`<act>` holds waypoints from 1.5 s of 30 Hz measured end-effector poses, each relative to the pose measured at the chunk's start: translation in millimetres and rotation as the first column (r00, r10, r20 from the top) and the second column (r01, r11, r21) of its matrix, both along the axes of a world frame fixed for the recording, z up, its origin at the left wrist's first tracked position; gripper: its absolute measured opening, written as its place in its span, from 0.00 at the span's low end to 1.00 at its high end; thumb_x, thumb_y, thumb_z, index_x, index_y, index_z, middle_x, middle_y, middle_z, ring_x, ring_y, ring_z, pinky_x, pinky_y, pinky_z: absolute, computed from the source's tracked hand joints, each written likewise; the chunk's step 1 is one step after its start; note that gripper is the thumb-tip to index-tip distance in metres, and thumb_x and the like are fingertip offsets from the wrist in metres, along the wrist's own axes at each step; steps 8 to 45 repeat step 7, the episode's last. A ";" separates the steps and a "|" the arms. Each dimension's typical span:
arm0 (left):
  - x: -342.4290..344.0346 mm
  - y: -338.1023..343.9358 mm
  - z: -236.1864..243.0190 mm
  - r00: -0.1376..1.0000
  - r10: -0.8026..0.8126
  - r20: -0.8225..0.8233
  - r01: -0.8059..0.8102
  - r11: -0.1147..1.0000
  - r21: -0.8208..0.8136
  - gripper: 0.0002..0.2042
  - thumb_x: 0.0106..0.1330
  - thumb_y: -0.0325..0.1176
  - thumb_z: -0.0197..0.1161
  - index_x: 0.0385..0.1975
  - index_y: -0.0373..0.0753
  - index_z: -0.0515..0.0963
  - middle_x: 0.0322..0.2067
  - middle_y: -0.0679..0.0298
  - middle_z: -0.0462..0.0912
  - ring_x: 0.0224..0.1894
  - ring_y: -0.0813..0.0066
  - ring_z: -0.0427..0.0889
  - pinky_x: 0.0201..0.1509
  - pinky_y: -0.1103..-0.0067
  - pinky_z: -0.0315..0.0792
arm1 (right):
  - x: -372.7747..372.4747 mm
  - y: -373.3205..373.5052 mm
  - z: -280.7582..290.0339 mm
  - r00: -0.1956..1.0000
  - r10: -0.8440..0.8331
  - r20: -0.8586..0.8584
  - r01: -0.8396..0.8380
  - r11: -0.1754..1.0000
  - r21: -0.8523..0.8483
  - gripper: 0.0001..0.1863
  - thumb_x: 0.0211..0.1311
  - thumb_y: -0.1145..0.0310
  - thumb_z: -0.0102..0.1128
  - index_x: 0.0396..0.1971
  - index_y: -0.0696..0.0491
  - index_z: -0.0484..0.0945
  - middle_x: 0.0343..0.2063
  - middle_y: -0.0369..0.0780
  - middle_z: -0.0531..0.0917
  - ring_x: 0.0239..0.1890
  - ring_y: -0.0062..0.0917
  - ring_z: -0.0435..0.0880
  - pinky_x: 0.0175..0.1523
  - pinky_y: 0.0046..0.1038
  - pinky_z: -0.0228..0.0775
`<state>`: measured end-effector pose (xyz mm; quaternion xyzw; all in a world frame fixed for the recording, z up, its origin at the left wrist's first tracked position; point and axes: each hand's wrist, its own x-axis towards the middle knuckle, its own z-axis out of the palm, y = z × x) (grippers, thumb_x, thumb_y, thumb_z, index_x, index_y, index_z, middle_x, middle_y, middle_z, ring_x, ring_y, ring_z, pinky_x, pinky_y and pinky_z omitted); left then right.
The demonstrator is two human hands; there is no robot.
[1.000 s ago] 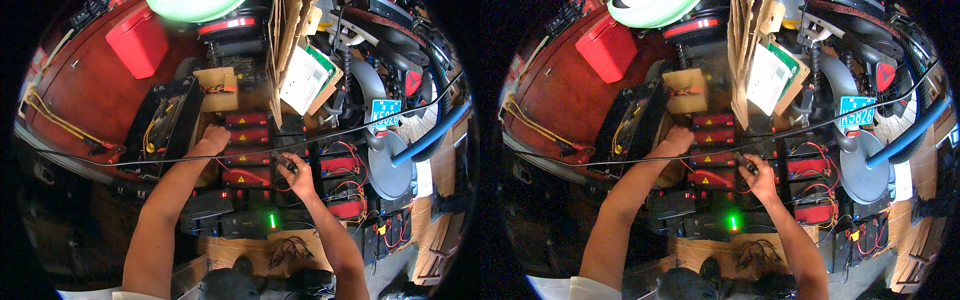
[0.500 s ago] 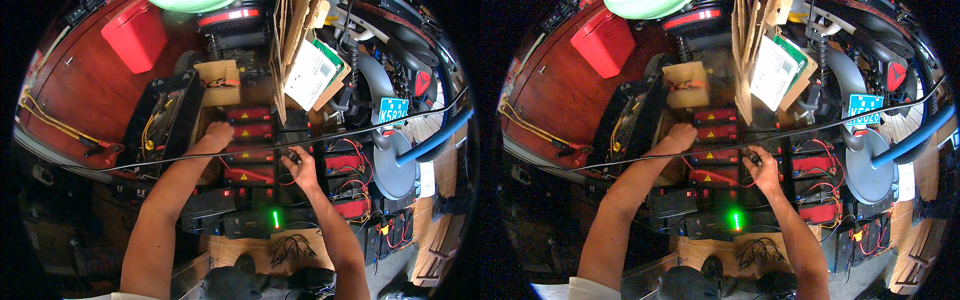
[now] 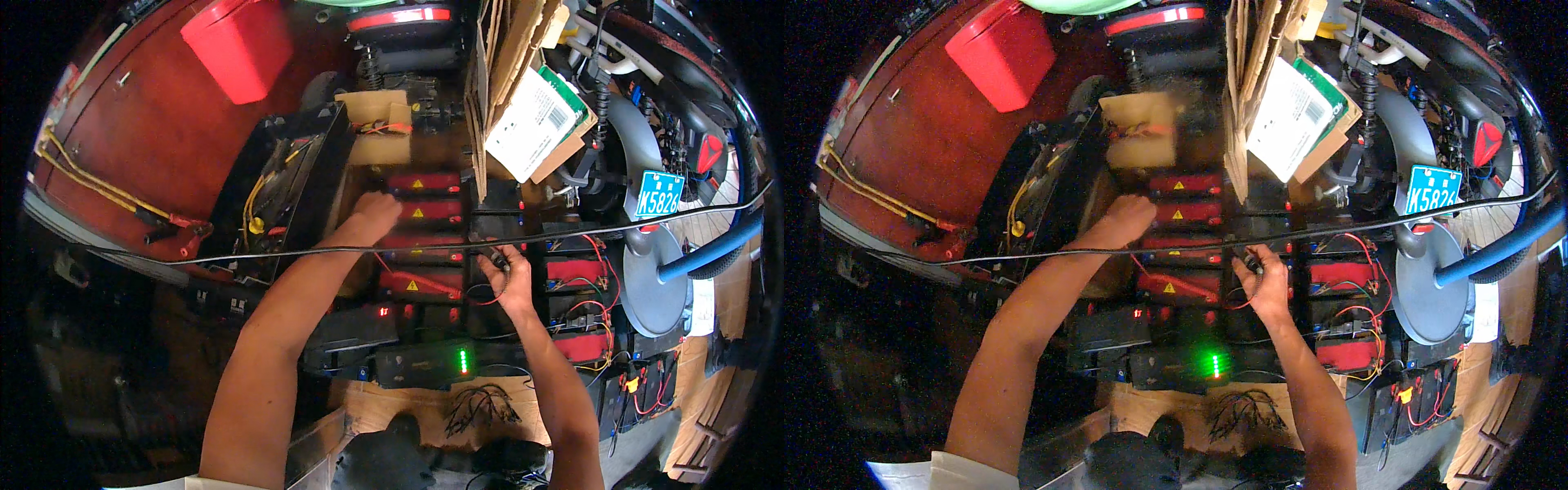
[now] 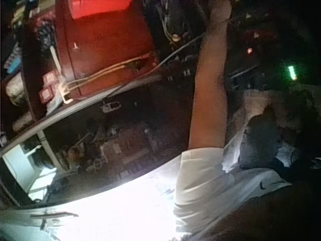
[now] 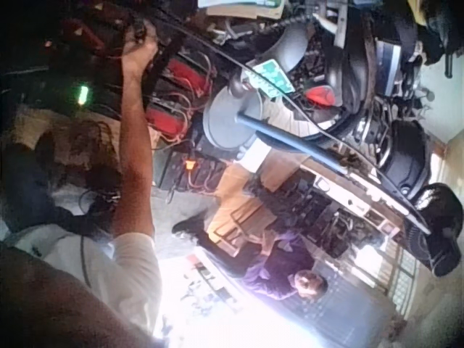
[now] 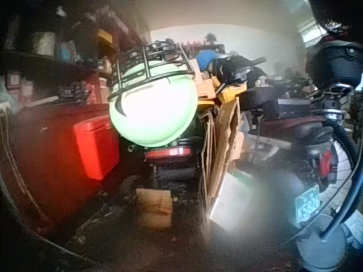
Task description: The person sits on the floor and connects wires to a row of batteries on a low table. They attach red and black leads to battery terminals, then use a small handheld tester to check connections, with green and red indicator lights visible.
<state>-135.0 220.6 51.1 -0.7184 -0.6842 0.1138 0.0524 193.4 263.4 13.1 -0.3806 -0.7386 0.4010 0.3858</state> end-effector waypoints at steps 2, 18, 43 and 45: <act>-0.1 -1.0 -1.1 1.000 0.008 -0.008 -0.008 1.000 0.001 0.06 0.60 0.32 0.63 0.28 0.42 0.87 0.34 0.56 0.88 0.42 0.54 0.88 0.45 0.61 0.81 | 1.7 1.3 1.8 1.000 -0.001 0.002 0.001 1.000 -0.008 0.13 0.59 0.77 0.71 0.44 0.57 0.83 0.35 0.41 0.89 0.36 0.21 0.85 0.45 0.25 0.76; 1.9 0.2 -0.4 0.999 0.034 -0.012 -0.034 0.999 -0.037 0.08 0.59 0.33 0.64 0.34 0.42 0.87 0.38 0.56 0.88 0.47 0.52 0.87 0.50 0.61 0.80 | 3.6 0.6 4.3 1.000 0.010 0.028 -0.009 0.999 -0.034 0.13 0.59 0.76 0.71 0.44 0.57 0.83 0.35 0.42 0.89 0.36 0.23 0.85 0.45 0.26 0.76; 1.9 0.2 -0.4 0.999 0.034 -0.012 -0.034 0.999 -0.037 0.08 0.59 0.33 0.64 0.34 0.42 0.87 0.38 0.56 0.88 0.47 0.52 0.87 0.50 0.61 0.80 | 3.6 0.6 4.3 1.000 0.010 0.028 -0.009 0.999 -0.034 0.13 0.59 0.76 0.71 0.44 0.57 0.83 0.35 0.42 0.89 0.36 0.23 0.85 0.45 0.26 0.76; 1.9 0.2 -0.4 0.999 0.034 -0.012 -0.034 0.999 -0.037 0.08 0.59 0.33 0.64 0.34 0.42 0.87 0.38 0.56 0.88 0.47 0.52 0.87 0.50 0.61 0.80 | 3.6 0.6 4.3 1.000 0.010 0.028 -0.009 0.999 -0.034 0.13 0.59 0.76 0.71 0.44 0.57 0.83 0.35 0.42 0.89 0.36 0.23 0.85 0.45 0.26 0.76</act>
